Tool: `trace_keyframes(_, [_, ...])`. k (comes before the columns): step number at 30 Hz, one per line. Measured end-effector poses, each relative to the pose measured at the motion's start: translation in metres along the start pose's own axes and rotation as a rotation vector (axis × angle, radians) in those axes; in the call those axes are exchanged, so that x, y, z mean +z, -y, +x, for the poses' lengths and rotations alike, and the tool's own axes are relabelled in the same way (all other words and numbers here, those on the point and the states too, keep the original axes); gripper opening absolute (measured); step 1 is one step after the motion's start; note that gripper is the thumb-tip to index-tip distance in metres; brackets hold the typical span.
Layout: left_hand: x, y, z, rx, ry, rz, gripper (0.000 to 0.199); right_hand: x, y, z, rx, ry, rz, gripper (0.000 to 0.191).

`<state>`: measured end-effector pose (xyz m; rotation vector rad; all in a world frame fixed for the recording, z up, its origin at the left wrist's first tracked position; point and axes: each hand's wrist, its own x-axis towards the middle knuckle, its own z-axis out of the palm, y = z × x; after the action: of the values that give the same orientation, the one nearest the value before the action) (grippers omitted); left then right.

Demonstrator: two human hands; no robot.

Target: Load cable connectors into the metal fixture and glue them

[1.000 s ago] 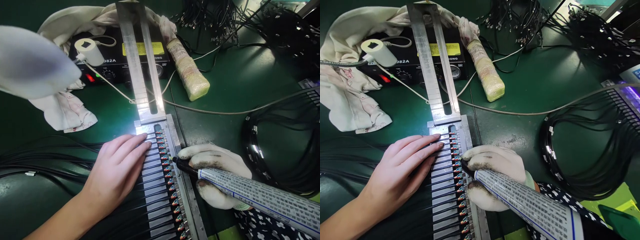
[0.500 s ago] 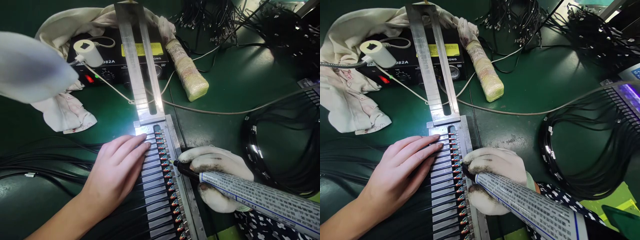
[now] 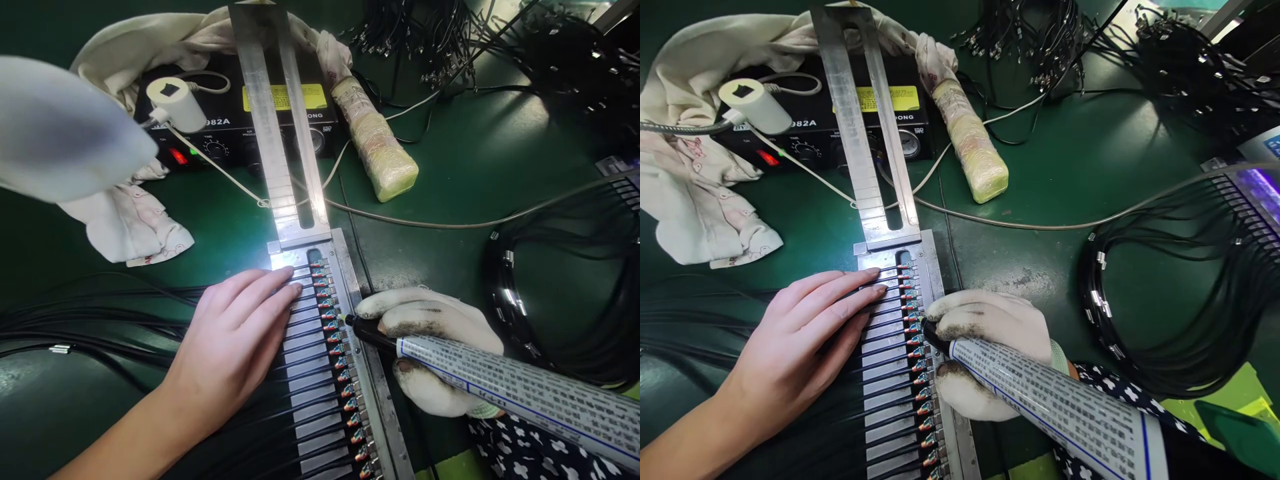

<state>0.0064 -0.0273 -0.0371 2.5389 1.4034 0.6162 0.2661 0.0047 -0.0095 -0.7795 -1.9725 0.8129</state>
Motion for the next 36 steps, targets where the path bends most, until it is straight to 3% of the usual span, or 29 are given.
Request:
trace_keyframes(9, [0.0, 0.0, 0.001, -0.001, 0.0, -0.001, 0.04, 0.003, -0.001, -0.001, 0.013, -0.024, 0.02, 0.016])
trace_keyframes(16, [0.001, 0.0, -0.002, 0.004, -0.003, 0.001, 0.039, -0.001, 0.012, -0.014, 0.06, -0.11, 0.082, 0.022])
trace_keyframes(24, [0.001, 0.001, -0.001, 0.008, -0.002, -0.001, 0.041, 0.001, 0.008, -0.008, -0.023, -0.024, 0.025, 0.022])
trace_keyframes(36, [0.0, -0.001, -0.001, 0.007, -0.004, -0.001, 0.04, 0.0, 0.007, -0.007, 0.009, -0.002, 0.028, 0.021])
